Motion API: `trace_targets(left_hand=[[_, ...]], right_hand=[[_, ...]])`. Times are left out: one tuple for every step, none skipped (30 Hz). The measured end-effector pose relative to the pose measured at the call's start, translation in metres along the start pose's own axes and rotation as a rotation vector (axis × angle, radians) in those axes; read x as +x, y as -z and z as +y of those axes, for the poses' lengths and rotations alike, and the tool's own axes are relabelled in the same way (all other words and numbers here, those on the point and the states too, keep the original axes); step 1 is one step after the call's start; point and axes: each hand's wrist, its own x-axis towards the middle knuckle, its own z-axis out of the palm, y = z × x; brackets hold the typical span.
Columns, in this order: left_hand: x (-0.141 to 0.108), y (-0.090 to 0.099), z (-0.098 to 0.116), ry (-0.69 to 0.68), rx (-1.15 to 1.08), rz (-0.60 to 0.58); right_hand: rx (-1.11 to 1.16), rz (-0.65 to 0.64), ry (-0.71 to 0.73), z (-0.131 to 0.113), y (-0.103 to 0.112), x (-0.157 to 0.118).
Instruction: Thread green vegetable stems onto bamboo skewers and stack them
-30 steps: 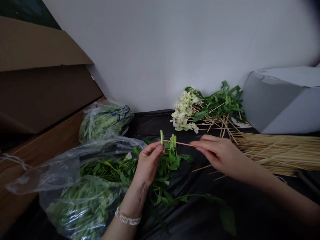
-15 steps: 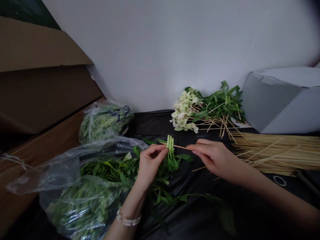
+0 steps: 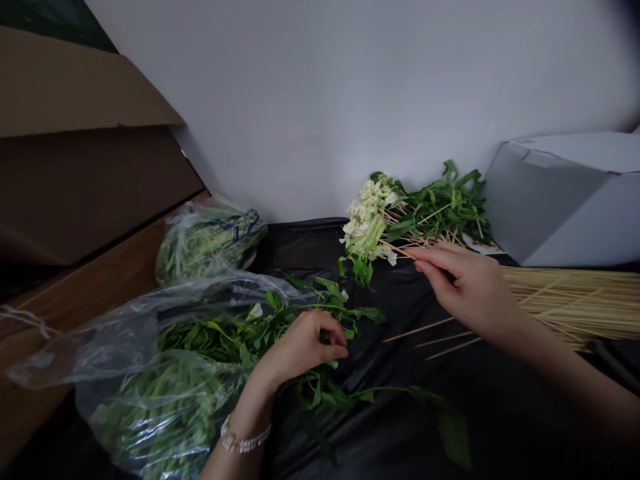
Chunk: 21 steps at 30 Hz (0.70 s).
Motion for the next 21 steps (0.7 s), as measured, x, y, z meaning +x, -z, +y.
trace_targets(left_hand=[[-0.002,0.001,0.001,-0.020,0.064,-0.076],[-0.005,0.003,0.002,-0.033,0.124,-0.127],[-0.007,0.004,0.004,-0.037,0.183,-0.156],[-0.008,0.006,0.005,-0.035,0.242,-0.171],[-0.010,0.007,0.005,-0.029,0.301,-0.179],[-0.011,0.008,0.006,-0.022,0.361,-0.181],[-0.012,0.008,0.006,-0.013,0.417,-0.179],[-0.012,0.008,0.006,-0.002,0.470,-0.175],[-0.012,0.008,0.006,0.010,0.516,-0.172],[-0.012,0.007,0.007,0.024,0.554,-0.171],[-0.012,0.006,0.008,0.036,0.577,-0.170],[-0.012,0.005,0.009,0.042,0.579,-0.170],[-0.011,0.004,0.011,0.038,0.558,-0.165],[-0.011,0.003,0.013,0.022,0.514,-0.148],[-0.010,0.003,0.015,-0.007,0.442,-0.114],[-0.010,0.003,0.018,-0.047,0.342,-0.065],[-0.009,0.003,0.020,-0.089,0.217,-0.006],[-0.009,0.004,0.023,-0.127,0.070,0.055],[-0.009,0.005,0.025,-0.158,-0.098,0.113],[-0.009,0.005,0.026,-0.178,-0.282,0.162],[-0.009,0.006,0.026,-0.186,-0.472,0.205]], right_hand=[[0.006,-0.009,0.001,0.000,-0.001,0.000],[0.010,-0.019,0.002,0.001,-0.002,-0.001],[0.012,-0.030,0.003,0.001,-0.003,-0.002],[0.011,-0.041,0.003,0.001,-0.004,-0.002],[0.009,-0.047,0.002,0.001,-0.005,-0.003],[0.005,-0.052,0.000,0.002,-0.005,-0.003],[0.003,-0.053,-0.003,0.001,-0.005,-0.004],[0.003,-0.053,-0.004,0.001,-0.006,-0.004],[0.006,-0.053,-0.005,0.001,-0.006,-0.004],[0.011,-0.055,-0.007,0.000,-0.006,-0.004],[0.019,-0.058,-0.010,0.000,-0.006,-0.004],[0.026,-0.062,-0.013,-0.001,-0.006,-0.004],[0.029,-0.063,-0.016,-0.001,-0.006,-0.003],[0.028,-0.060,-0.016,-0.001,-0.006,-0.003],[0.023,-0.056,-0.015,0.000,-0.007,-0.003],[0.016,-0.049,-0.013,0.000,-0.007,-0.003],[0.008,-0.045,-0.011,0.001,-0.007,-0.003],[0.004,-0.044,-0.011,0.002,-0.007,-0.004],[0.003,-0.047,-0.013,0.002,-0.008,-0.004],[0.004,-0.051,-0.017,0.003,-0.008,-0.004],[0.006,-0.057,-0.022,0.003,-0.008,-0.004]])
